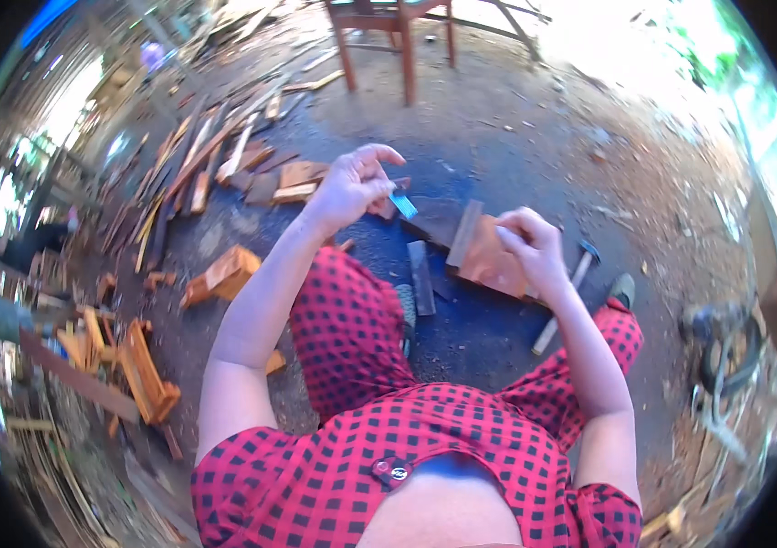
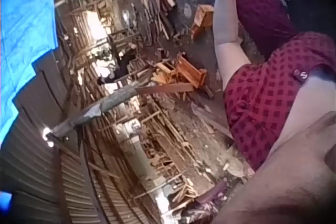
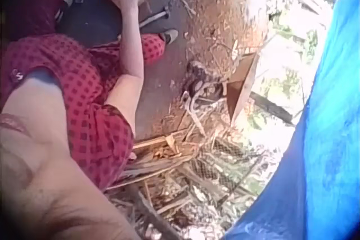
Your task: Assembling and nailing together small wood blocks to create a structure.
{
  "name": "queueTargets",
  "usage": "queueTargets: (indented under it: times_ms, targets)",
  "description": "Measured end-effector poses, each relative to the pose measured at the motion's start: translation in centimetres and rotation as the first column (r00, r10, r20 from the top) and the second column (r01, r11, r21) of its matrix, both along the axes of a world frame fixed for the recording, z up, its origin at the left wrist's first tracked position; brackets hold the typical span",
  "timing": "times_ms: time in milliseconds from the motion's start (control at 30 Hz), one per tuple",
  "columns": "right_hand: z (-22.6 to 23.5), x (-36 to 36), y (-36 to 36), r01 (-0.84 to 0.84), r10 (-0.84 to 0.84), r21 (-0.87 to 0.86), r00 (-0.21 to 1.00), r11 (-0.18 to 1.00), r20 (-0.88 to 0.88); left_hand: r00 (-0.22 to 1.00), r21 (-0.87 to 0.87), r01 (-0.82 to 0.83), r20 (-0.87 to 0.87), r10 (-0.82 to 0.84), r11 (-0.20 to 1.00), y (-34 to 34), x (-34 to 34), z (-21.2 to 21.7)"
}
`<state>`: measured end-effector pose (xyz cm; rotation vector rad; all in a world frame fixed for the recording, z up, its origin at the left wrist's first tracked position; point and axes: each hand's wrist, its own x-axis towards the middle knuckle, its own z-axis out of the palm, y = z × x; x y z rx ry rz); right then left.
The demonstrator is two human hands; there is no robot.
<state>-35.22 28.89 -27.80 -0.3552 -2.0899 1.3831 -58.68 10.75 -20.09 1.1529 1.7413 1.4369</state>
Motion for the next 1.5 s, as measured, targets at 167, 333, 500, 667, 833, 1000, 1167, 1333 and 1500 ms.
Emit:
queueTargets:
  times_ms: [167, 333, 500, 667, 833, 1000, 1167, 1333, 1500]
  targets:
    - [-0.9, -0.6, -1.7, -0.085, 0.060, -0.271, 0.993, 0.959, -0.100, 0.958, -0.169, 0.287, 0.072, -0.278, 0.943, 5.9, 5.7, -1.7]
    - [-3.1, 0.9, -1.4, -0.178, 0.173, -0.567, 0.983, 0.804, -0.063, 0.930, -0.252, 0.367, 0.070, -0.361, 0.896, 8.2, 7.6, -3.7]
    - [-3.8, 1.2, -1.0, -0.112, 0.141, -0.640, 0.990, 0.760, -0.005, 0.920, -0.267, 0.392, 0.132, -0.369, 0.880, 8.8, 7.6, -4.9]
    - [-6.0, 2.3, 0.3, 0.024, 0.104, -0.526, 0.972, 0.850, 0.213, 0.927, -0.242, 0.367, 0.183, -0.329, 0.898, 8.3, 6.7, -5.2]
    - [-5.2, 2.9, -1.8, -0.336, 0.137, 0.071, 0.558, 0.939, 0.819, 0.939, -0.243, 0.328, 0.193, -0.286, 0.913, 7.7, 6.3, -5.7]
    - [-7.2, 2.8, -1.8, -0.262, 0.119, 0.230, 0.860, 0.937, 0.496, 0.930, -0.217, 0.347, 0.203, -0.305, 0.913, 7.4, 6.7, -5.5]
    - [-4.1, 2.1, -1.4, -0.140, 0.257, -0.538, 0.955, 0.832, 0.149, 0.926, -0.238, 0.365, 0.198, -0.323, 0.900, 7.7, 7.1, -5.8]
    - [-3.3, 2.4, -1.5, -0.166, 0.250, -0.670, 0.968, 0.723, 0.030, 0.910, -0.229, 0.403, 0.205, -0.361, 0.886, 8.1, 8.0, -5.7]
    - [-3.2, 2.6, -1.2, -0.099, 0.145, -0.673, 0.989, 0.733, 0.012, 0.853, -0.162, 0.397, 0.428, -0.298, 0.903, 8.0, 9.0, -6.0]
